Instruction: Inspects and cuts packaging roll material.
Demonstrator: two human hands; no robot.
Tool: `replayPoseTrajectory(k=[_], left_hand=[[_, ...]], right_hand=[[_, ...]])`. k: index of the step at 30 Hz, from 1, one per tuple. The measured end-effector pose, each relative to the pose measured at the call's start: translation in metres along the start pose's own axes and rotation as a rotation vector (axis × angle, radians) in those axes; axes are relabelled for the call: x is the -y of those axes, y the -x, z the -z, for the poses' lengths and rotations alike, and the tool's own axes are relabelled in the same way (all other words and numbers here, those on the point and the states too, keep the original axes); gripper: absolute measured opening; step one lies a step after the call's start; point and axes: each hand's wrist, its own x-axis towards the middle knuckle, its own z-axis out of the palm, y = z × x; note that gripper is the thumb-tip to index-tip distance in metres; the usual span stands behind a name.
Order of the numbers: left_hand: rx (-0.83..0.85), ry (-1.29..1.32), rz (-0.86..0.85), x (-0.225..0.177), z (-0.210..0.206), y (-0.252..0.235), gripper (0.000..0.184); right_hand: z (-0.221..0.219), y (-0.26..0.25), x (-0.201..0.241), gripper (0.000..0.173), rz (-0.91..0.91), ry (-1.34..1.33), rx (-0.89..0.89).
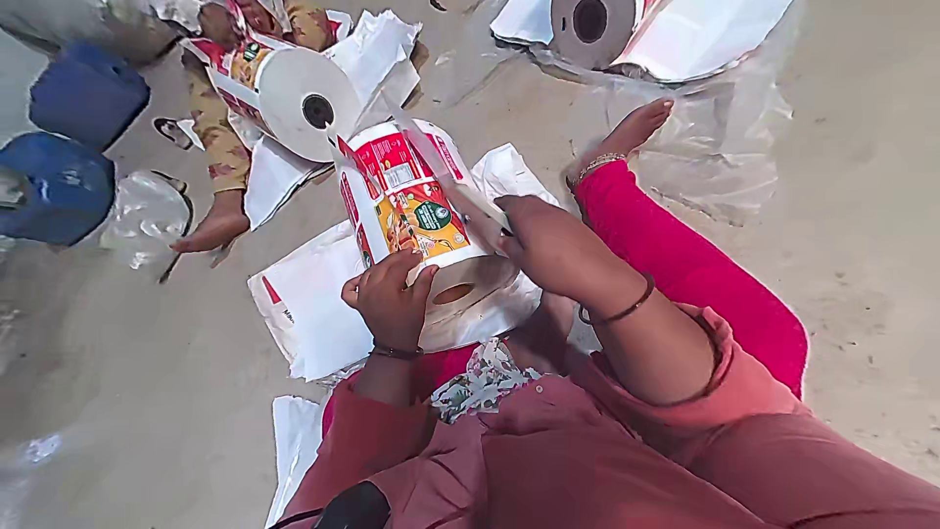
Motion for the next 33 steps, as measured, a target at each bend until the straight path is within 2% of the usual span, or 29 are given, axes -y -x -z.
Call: replayPoseTrajectory(k=[2,4,7,10,14,21,27,33], left_hand=[[-0.013,0.007,0.001,-0.001,-0.001,0.0,0.033],[-0.021,-0.002,0.001,-0.003,-0.001,-0.001,0.033],[-0.031,-0.001,-0.007,-0.006,-0.002,-0.001,0.031],[-0.019,-0.008,0.0,-0.007,-0.001,-0.002,0.031],[-0.007,-0.013,0.001,-0.007,-0.002,-0.002,0.032],[-0.026,-0.009,-0.011,-0.005,-0.002,0.0,0.032],[-0.016,-0.017,-0.013,-0.01,-0.001,-0.002,0.032],[-0.015,-0.018,-0.022,-0.015,-0.005,-0.004,0.032]], right_hand=[[-0.005,0.007,0.015,0.053,0.089,0.109,0.043],[-0.015,0.013,0.023,0.057,0.103,0.173,0.018],[-0.028,0.008,0.018,0.046,0.064,0.226,0.04],[-0.035,0.007,0.019,0.05,0.08,0.244,-0.002],[-0.042,0.0,0.011,0.051,-0.027,0.268,-0.011],[-0.046,0.001,0.005,0.042,0.015,0.273,-0.007],[-0.032,0.01,0.023,0.05,-0.035,0.428,0.076],[-0.04,0.019,0.007,0.051,-0.054,0.408,0.001]])
